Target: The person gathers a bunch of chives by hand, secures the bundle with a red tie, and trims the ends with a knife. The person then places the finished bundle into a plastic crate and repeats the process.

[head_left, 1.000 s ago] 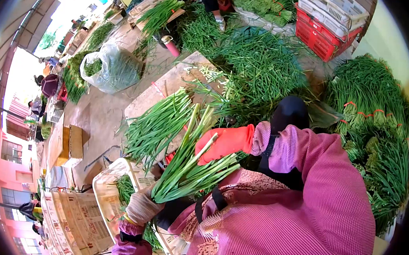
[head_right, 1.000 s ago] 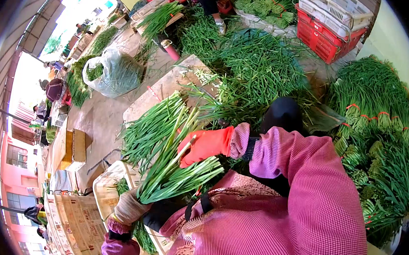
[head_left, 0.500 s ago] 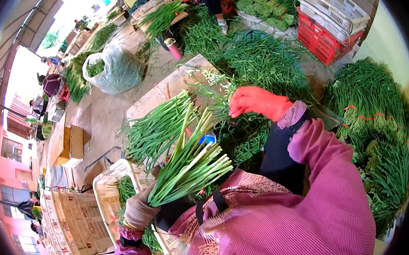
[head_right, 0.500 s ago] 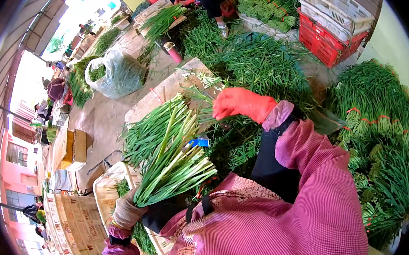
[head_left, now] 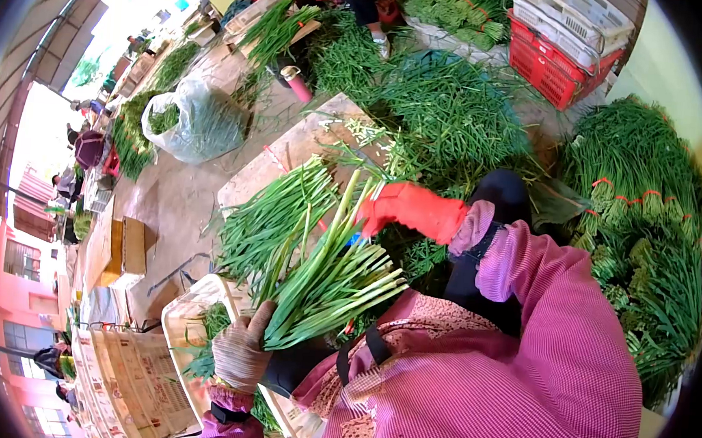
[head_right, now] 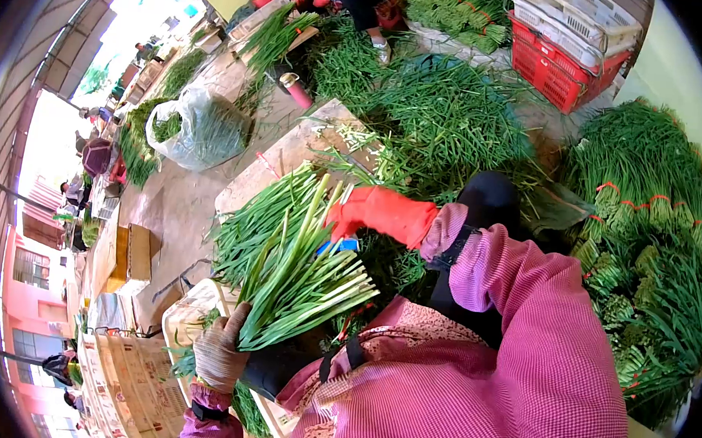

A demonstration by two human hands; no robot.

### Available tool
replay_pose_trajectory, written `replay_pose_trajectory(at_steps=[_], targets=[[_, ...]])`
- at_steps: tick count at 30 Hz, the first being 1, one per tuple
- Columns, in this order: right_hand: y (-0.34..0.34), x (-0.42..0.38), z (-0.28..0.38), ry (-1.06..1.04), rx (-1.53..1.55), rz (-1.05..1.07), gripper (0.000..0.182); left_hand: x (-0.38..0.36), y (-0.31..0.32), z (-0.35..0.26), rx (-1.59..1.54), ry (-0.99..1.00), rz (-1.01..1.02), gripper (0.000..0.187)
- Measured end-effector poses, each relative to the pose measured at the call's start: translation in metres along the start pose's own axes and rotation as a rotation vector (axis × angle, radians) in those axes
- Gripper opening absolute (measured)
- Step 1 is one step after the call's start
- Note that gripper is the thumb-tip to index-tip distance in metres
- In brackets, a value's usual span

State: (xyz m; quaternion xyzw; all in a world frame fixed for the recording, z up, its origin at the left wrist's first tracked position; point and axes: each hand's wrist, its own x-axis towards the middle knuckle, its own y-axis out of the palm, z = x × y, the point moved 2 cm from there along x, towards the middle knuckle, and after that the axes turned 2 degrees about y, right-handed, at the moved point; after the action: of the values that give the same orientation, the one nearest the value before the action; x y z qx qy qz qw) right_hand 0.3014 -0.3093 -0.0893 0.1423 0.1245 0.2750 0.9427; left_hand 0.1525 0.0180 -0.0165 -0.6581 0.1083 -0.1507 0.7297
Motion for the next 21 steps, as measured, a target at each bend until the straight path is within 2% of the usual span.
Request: replay_pose_trajectory(at_steps=[1, 2, 3, 4, 5, 6, 7, 9, 11, 13, 15, 16, 18, 19, 21], targets=[[-0.007, 0.000, 0.006, -0.004, -0.030, -0.114, 0.025, 0.000, -0.001, 0.000, 0.039, 0.011, -0.008, 0.056], [-0.028, 0.006, 0.008, -0.070, -0.027, -0.212, 0.021, 0.000, -0.002, 0.000, 0.079, 0.023, -0.016, 0.054], [-0.058, 0.008, 0.010, -0.245, -0.070, -0.294, 0.024, -0.001, -0.003, 0.001, 0.080, 0.019, -0.018, 0.054], [-0.081, 0.005, 0.021, -0.254, -0.100, -0.467, 0.022, -0.002, -0.004, 0.003, 0.128, 0.026, -0.044, 0.054], [-0.108, 0.001, 0.033, -0.364, -0.324, -0.566, 0.024, -0.003, -0.005, 0.005, 0.177, 0.032, -0.068, 0.053], [-0.123, -0.007, 0.041, -0.287, -0.918, -0.915, 0.025, -0.006, -0.002, 0.008, 0.188, 0.029, -0.076, 0.050], [-0.117, -0.017, 0.052, -0.491, -1.432, -1.170, 0.028, -0.006, -0.001, 0.009, 0.188, 0.025, -0.079, 0.050], [-0.111, -0.012, 0.054, -0.689, -1.312, -1.046, 0.029, -0.007, -0.001, 0.009, 0.280, 0.061, -0.102, 0.049], [-0.061, -0.013, 0.064, -0.467, -0.988, -0.561, 0.037, -0.006, 0.004, 0.010, 0.293, 0.097, -0.123, 0.048], [-0.017, -0.012, 0.058, -0.324, -0.942, -0.225, 0.047, -0.004, 0.004, 0.008, 0.309, 0.134, -0.145, 0.048], [0.006, -0.007, 0.050, -0.215, -1.054, -0.014, 0.054, -0.004, 0.000, 0.004, 0.365, 0.146, -0.157, 0.046], [0.015, -0.006, 0.048, -0.201, -1.063, 0.039, 0.055, -0.004, -0.001, 0.004, 0.366, 0.147, -0.154, 0.046], [0.021, -0.005, 0.049, -0.132, -1.036, 0.101, 0.055, -0.007, -0.003, 0.004, 0.378, 0.177, -0.274, 0.047], [0.023, -0.004, 0.047, -0.063, -1.012, 0.162, 0.056, -0.008, -0.003, 0.005, 0.378, 0.175, -0.274, 0.047], [0.025, -0.002, 0.039, -0.080, -0.974, 0.177, 0.054, -0.011, -0.004, 0.006, 0.384, 0.153, -0.262, 0.048]])
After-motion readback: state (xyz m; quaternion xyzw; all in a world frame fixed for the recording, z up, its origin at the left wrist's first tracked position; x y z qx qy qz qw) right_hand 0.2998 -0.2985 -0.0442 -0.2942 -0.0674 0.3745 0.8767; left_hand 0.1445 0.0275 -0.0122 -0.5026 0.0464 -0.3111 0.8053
